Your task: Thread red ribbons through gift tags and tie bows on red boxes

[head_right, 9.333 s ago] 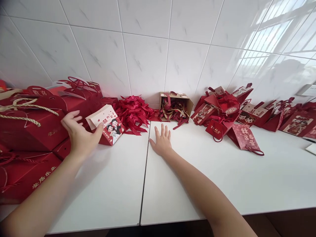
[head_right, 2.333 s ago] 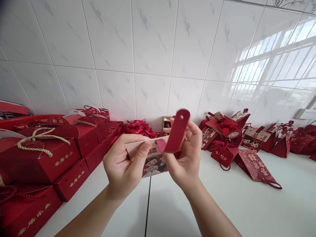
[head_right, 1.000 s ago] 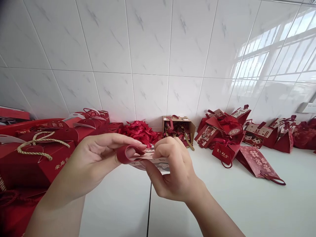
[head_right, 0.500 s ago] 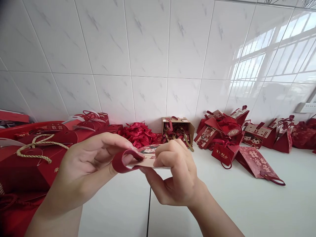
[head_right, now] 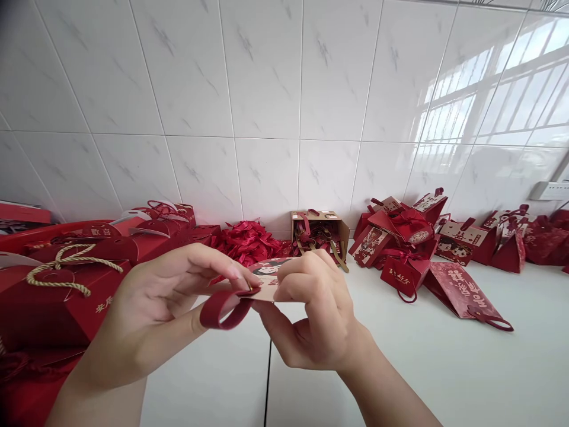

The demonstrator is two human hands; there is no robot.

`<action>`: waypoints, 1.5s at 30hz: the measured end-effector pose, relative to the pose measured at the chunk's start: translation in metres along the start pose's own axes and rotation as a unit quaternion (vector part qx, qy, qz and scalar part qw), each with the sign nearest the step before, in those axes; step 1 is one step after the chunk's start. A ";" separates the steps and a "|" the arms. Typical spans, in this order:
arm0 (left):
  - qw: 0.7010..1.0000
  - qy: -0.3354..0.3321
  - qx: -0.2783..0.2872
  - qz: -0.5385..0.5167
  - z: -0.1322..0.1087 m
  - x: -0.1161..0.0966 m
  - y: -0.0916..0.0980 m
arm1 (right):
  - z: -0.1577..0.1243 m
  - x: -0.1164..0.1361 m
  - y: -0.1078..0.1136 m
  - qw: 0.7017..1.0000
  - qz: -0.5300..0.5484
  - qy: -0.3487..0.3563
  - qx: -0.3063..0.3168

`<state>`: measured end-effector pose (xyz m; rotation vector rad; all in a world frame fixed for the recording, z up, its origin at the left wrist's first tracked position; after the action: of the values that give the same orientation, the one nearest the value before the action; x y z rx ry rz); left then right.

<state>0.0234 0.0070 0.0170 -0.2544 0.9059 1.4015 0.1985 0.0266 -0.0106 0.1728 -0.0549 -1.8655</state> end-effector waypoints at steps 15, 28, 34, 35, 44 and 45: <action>0.992 -0.110 -0.037 0.041 -0.008 0.000 -0.005 | -0.008 0.000 -0.007 0.982 0.167 -0.007 -0.086; 0.974 -0.192 -0.034 0.112 -0.004 -0.006 -0.007 | 0.002 0.001 0.004 0.989 0.138 -0.038 0.048; 0.980 -0.177 -0.030 0.086 -0.007 -0.005 -0.007 | 0.003 0.005 0.004 0.994 0.098 -0.037 0.028; 0.981 -0.172 -0.031 0.082 -0.007 -0.004 -0.007 | 0.003 0.006 0.004 0.994 0.098 -0.035 0.025; 0.995 -0.098 -0.025 0.016 -0.002 0.009 -0.004 | -0.001 0.001 -0.003 0.989 0.121 -0.080 -0.007; 0.995 -0.092 -0.017 0.022 -0.002 0.009 -0.003 | -0.001 0.001 -0.004 0.989 0.119 -0.084 -0.011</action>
<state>0.0247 0.0123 0.0085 -0.1294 0.7403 1.4563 0.1949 0.0273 -0.0119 -0.0084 -0.1641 -1.6370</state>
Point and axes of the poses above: each hand's wrist, its own z-axis towards the middle knuckle, its own y-axis out of the back of the hand, x = y × z, the point moved 2 cm from there along z, towards the middle knuckle, and after that the axes turned 3 degrees about z, right-handed, at the moved point
